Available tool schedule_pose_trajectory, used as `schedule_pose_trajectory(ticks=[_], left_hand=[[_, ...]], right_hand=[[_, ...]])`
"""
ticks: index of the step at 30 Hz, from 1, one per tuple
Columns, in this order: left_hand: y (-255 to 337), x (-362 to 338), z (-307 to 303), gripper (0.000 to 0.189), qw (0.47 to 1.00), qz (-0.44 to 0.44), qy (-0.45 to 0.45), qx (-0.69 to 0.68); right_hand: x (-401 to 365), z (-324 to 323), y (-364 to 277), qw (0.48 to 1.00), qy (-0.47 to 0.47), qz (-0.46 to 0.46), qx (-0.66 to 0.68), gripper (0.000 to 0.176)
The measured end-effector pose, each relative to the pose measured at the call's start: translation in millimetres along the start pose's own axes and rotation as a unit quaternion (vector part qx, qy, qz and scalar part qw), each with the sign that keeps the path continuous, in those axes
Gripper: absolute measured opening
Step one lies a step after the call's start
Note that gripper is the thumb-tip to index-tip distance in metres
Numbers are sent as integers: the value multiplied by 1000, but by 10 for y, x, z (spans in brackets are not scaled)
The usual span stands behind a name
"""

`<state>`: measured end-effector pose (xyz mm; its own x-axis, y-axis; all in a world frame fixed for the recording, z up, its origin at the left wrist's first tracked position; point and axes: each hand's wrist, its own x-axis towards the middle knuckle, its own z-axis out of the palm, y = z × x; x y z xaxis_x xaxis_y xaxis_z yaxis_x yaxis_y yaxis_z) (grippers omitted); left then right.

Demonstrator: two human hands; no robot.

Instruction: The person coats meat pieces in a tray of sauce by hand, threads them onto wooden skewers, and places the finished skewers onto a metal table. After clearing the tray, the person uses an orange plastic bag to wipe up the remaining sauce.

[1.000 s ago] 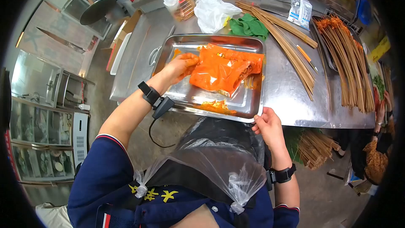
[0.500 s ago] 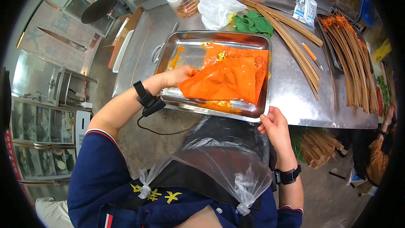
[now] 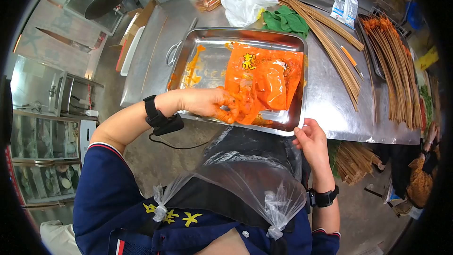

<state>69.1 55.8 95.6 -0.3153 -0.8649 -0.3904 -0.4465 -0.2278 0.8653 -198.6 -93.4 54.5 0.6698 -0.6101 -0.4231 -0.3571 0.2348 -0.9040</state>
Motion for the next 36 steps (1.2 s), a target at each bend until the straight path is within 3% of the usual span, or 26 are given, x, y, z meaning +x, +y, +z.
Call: schedule_pose_trajectory(ticks=[1, 4, 6, 7, 9, 10, 12, 13, 15, 19, 21, 22, 24, 27, 31, 33, 34, 36], left_hand=[[-21, -2, 2, 12, 1000, 2, 3, -2], [-49, -3, -40, 11, 999, -13, 12, -46], [-45, 46, -165, 14, 975, -167, 99, -105], [-188, 98, -200, 14, 975, -166, 99, -106], [-560, 222, -243, 17, 953, 60, 291, 58], [-530, 237, -266, 17, 954, 61, 288, 58], [-462, 259, -307, 20, 967, -77, 215, 108], [-462, 273, -310, 20, 968, -76, 210, 112], [-487, 292, -280, 19, 918, 38, 161, 361], [-558, 275, -326, 19, 932, 62, 237, 266], [-616, 304, -377, 16, 874, 150, 244, 392], [-762, 338, -413, 16, 874, 149, 245, 393], [-1099, 415, -460, 16, 868, 65, 197, 452], [-769, 347, -477, 18, 872, 130, 179, 436], [-511, 205, -449, 26, 910, 95, 175, 364], [-487, 104, -461, 33, 859, 162, 213, 437], [-535, 67, -463, 33, 859, 161, 212, 438], [-689, 6, -474, 36, 933, 27, 137, 332]], right_hand=[[-12, 7, -37, 999, 36, -10, -26, 28], [24, -56, -73, 1000, 6, -1, 3, 32], [36, -32, -42, 1000, 3, -4, 1, 32], [38, -27, -34, 1000, -1, -8, -1, 32], [32, -23, -54, 1000, -1, -5, 1, 32], [25, -21, -55, 1000, -1, 0, 6, 33], [23, -17, -47, 1000, 0, 1, 14, 33], [24, -19, -45, 1000, 0, 0, 20, 33], [7, -14, -63, 1000, 8, 0, 13, 32], [25, -23, -25, 1000, 1, 6, -2, 30], [21, -16, -26, 1000, 0, 3, -4, 29], [20, -20, -27, 1000, 1, 0, -4, 29], [32, -33, -2, 1000, 0, -2, -4, 29], [20, -29, -2, 1000, -3, -3, -4, 29], [15, -24, -15, 1000, -3, 0, -1, 28], [13, -25, -15, 1000, -4, -1, 1, 28], [12, -23, -15, 1000, -8, -1, -1, 28], [10, -18, -14, 1000, -8, -3, 2, 27]])
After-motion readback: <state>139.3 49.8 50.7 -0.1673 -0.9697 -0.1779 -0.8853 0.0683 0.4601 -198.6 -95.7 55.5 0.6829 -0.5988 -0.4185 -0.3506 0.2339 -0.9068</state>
